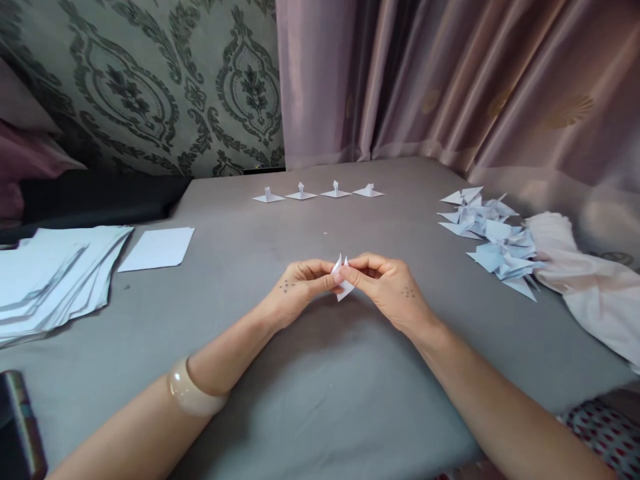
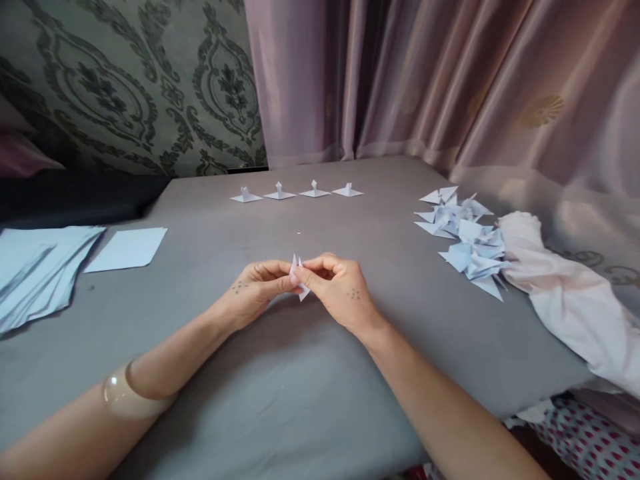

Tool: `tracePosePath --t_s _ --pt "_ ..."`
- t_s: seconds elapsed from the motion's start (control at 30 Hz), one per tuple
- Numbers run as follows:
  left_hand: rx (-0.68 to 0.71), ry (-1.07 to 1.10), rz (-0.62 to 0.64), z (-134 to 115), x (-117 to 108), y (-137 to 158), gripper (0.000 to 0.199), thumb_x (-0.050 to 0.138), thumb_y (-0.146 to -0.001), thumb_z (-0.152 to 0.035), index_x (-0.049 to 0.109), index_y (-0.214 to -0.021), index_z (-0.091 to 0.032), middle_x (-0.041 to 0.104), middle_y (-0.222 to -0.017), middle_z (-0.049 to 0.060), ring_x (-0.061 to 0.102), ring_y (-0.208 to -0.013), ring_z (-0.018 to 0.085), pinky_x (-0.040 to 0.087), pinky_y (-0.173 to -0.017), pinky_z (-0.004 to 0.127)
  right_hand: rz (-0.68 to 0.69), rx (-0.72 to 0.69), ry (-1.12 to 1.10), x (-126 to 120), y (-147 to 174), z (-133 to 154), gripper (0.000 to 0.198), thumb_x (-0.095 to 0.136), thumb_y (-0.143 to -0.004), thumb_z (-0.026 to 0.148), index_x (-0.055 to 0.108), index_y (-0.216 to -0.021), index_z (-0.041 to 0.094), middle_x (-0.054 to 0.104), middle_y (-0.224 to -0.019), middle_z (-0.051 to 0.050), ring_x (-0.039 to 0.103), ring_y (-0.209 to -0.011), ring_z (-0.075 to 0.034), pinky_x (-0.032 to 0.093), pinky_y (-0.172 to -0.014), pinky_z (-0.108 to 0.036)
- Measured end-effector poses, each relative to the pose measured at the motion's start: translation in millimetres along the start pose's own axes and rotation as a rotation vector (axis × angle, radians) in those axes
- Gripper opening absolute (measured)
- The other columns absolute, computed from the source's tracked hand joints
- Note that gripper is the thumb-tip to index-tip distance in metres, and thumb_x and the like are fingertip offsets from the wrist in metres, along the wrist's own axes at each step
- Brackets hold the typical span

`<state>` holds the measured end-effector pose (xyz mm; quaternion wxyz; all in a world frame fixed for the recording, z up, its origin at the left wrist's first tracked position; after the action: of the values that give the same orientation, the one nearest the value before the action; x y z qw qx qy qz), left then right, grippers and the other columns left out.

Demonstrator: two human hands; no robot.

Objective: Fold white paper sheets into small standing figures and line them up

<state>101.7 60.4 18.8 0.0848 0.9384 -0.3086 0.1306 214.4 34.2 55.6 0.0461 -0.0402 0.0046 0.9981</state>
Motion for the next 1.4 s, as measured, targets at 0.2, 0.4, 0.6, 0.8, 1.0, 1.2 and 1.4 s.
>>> tracePosePath --t_s 0.2,0.4,0.6,0.8,1.0,1.2,1.4 --pt "-0.013 0.021 -0.063 4 -2 2 0.018 0.082 -0.070 -0.026 0.075 -0.082 -0.015 0.073 -0.078 0.004 0.064 -0.074 0.013 0.049 -0.078 0.029 -0.114 -0.087 0.048 -5 5 8 0.011 0.078 -0.068 0.030 0.073 -0.066 0.020 0.059 -0.069 0.002 0.056 -0.064 -0.010 0.046 -0.061 -0.025" --pt "-0.020 0.016 -0.076 3 -3 2 0.015 0.079 -0.072 -0.029 0.076 -0.081 -0.017 0.073 -0.076 0.003 0.063 -0.072 0.012 0.049 -0.074 0.027 -0.082 -0.064 0.036 -4 6 7 0.009 0.076 -0.070 0.030 0.074 -0.073 0.022 0.064 -0.074 0.001 0.060 -0.069 -0.013 0.048 -0.066 -0.027" --pt "-0.042 0.022 -0.068 4 -2 3 0.017 0.080 -0.072 -0.031 0.076 -0.080 -0.016 0.071 -0.075 0.004 0.062 -0.071 0.014 0.049 -0.075 0.030 -0.019 -0.031 -0.022 0 4 7 0.015 0.074 -0.073 0.035 0.074 -0.078 0.021 0.069 -0.079 -0.001 0.063 -0.074 -0.015 0.050 -0.069 -0.029" --pt "-0.027 0.002 -0.049 4 2 4 0.018 0.078 -0.073 -0.033 0.076 -0.080 -0.016 0.070 -0.073 0.003 0.061 -0.073 0.014 0.047 -0.075 0.029 -0.129 -0.116 0.046 -6 6 13 0.012 0.071 -0.075 0.029 0.071 -0.067 0.021 0.062 -0.072 0.001 0.058 -0.069 -0.012 0.046 -0.065 -0.027" --pt "-0.042 -0.002 -0.052 4 4 5 0.020 0.078 -0.073 -0.033 0.075 -0.079 -0.014 0.070 -0.073 0.004 0.060 -0.069 0.012 0.046 -0.073 0.027 -0.132 -0.087 -0.013 -7 7 7 0.011 0.072 -0.074 0.031 0.070 -0.072 0.020 0.064 -0.074 0.000 0.059 -0.069 -0.013 0.046 -0.064 -0.027" --pt "-0.012 0.027 -0.064 2 7 5 0.022 0.077 -0.074 -0.030 0.070 -0.086 -0.013 0.070 -0.076 0.004 0.061 -0.068 0.012 0.047 -0.072 0.028 -0.140 -0.112 -0.047 -10 3 6 0.018 0.073 -0.075 0.035 0.067 -0.068 0.020 0.063 -0.071 0.001 0.057 -0.067 -0.012 0.046 -0.064 -0.026" --pt "0.159 0.087 -0.061 -11 8 7 0.026 0.074 -0.078 -0.029 0.057 -0.094 -0.019 0.070 -0.080 0.002 0.063 -0.075 0.014 0.048 -0.072 0.029 -0.107 -0.047 -0.063 -9 0 0 0.025 0.074 -0.073 0.040 0.070 -0.090 0.022 0.069 -0.079 -0.001 0.062 -0.071 -0.013 0.051 -0.069 -0.028"
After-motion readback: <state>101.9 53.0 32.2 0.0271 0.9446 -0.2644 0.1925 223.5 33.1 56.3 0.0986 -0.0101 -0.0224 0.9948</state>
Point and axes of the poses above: each hand's wrist, its own y-axis away from the middle knuckle, its own x-axis out of the palm, z = x × y, the point moved 10 cm from there along -y, towards the middle knuckle
